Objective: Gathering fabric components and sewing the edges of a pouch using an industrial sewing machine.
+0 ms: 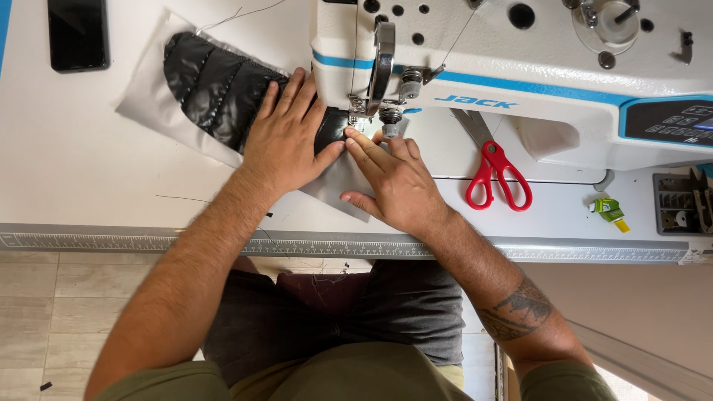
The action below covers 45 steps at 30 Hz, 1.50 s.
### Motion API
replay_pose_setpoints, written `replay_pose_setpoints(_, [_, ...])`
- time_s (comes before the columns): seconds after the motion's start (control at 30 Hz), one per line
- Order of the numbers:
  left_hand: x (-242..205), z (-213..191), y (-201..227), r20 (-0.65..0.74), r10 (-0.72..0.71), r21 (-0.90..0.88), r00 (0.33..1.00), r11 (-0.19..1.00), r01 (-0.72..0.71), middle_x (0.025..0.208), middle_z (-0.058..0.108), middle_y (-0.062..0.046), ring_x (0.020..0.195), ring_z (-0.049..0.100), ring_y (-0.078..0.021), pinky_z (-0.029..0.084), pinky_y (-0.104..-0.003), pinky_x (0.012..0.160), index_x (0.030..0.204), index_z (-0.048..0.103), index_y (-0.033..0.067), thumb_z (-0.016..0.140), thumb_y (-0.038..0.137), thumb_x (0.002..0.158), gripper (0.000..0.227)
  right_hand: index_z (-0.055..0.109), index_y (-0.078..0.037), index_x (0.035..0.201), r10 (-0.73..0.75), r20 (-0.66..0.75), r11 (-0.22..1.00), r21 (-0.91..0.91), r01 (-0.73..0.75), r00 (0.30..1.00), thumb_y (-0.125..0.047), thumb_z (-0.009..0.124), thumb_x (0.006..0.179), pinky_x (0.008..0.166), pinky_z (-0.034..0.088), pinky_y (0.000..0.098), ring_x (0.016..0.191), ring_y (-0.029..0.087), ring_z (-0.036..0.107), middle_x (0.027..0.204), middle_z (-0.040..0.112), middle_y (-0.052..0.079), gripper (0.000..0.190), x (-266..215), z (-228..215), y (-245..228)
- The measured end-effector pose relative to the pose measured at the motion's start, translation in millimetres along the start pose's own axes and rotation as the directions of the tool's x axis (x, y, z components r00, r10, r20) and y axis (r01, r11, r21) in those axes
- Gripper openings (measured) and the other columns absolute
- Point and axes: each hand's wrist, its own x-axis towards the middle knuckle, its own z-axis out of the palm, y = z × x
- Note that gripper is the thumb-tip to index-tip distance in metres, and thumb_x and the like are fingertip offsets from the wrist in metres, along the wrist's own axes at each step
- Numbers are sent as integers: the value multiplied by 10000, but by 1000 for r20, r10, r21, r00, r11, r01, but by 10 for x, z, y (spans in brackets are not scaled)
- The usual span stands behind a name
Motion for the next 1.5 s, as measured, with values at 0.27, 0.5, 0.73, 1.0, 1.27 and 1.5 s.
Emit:
replay_pose_setpoints(0.27, [-57, 61, 150, -27, -183, -17, 983, 983, 183, 1685, 244, -143, 1556, 183, -316, 137, -552, 1246, 1596, 347, 49, 535, 599, 976, 849, 511, 13, 1490, 15, -13, 999, 31, -14, 1000, -619, 562, 998, 975, 459, 484, 1185, 373, 539, 1559, 522, 119, 803, 6, -22, -23])
replay_pose_setpoints(0.5, [-51, 53, 246, 7, -271, -24, 963, 962, 271, 1700, 194, -159, 1568, 143, -333, 87, -560, 1252, 1638, 228, 81, 420, 674, 1014, 883, 592, 2, 1394, 17, -108, 998, 63, -10, 994, -549, 535, 1030, 880, 459, 481, 1090, 368, 529, 1419, 644, 111, 663, -8, -88, -39])
replay_pose_setpoints(0.73, [-57, 68, 407, 5, -387, -115, 922, 916, 385, 1683, 188, -230, 1573, 76, -380, 8, -612, 1234, 1591, 353, 13, 516, 618, 988, 869, 739, -10, 1246, 124, -235, 991, 82, -107, 964, -499, 644, 1000, 888, 478, 398, 1089, 335, 603, 1123, 763, 143, 556, -17, -23, 16])
replay_pose_setpoints(1.0, [-57, 48, 486, -9, -456, -102, 890, 886, 453, 1671, 176, -267, 1563, 81, -416, 26, -644, 1221, 1579, 368, -7, 515, 633, 993, 881, 752, -22, 1229, 146, -262, 988, 85, -128, 954, -458, 647, 1014, 884, 493, 415, 1092, 349, 605, 1097, 767, 152, 497, 16, 53, 30])
replay_pose_setpoints(1.27, [-168, -304, 73, 4, -136, -71, 991, 988, 136, 1639, 322, -260, 1554, 192, -396, 129, -639, 1210, 1507, 491, -47, 569, 605, 997, 831, 753, -66, 1257, 88, -258, 993, 94, -65, 962, -392, 627, 1027, 881, 487, 382, 1039, 331, 600, 1164, 768, 125, 418, 51, -70, 6])
replay_pose_setpoints(1.5, [-299, -238, -248, 113, 124, -71, 986, 991, -117, 1711, 201, -158, 1582, 149, -352, 95, -599, 1243, 1623, 326, 87, 471, 747, 930, 968, 727, -86, 1304, 43, -208, 994, 103, -22, 977, -400, 607, 1026, 907, 446, 389, 1087, 310, 595, 1265, 745, 85, 436, 98, -16, 4])
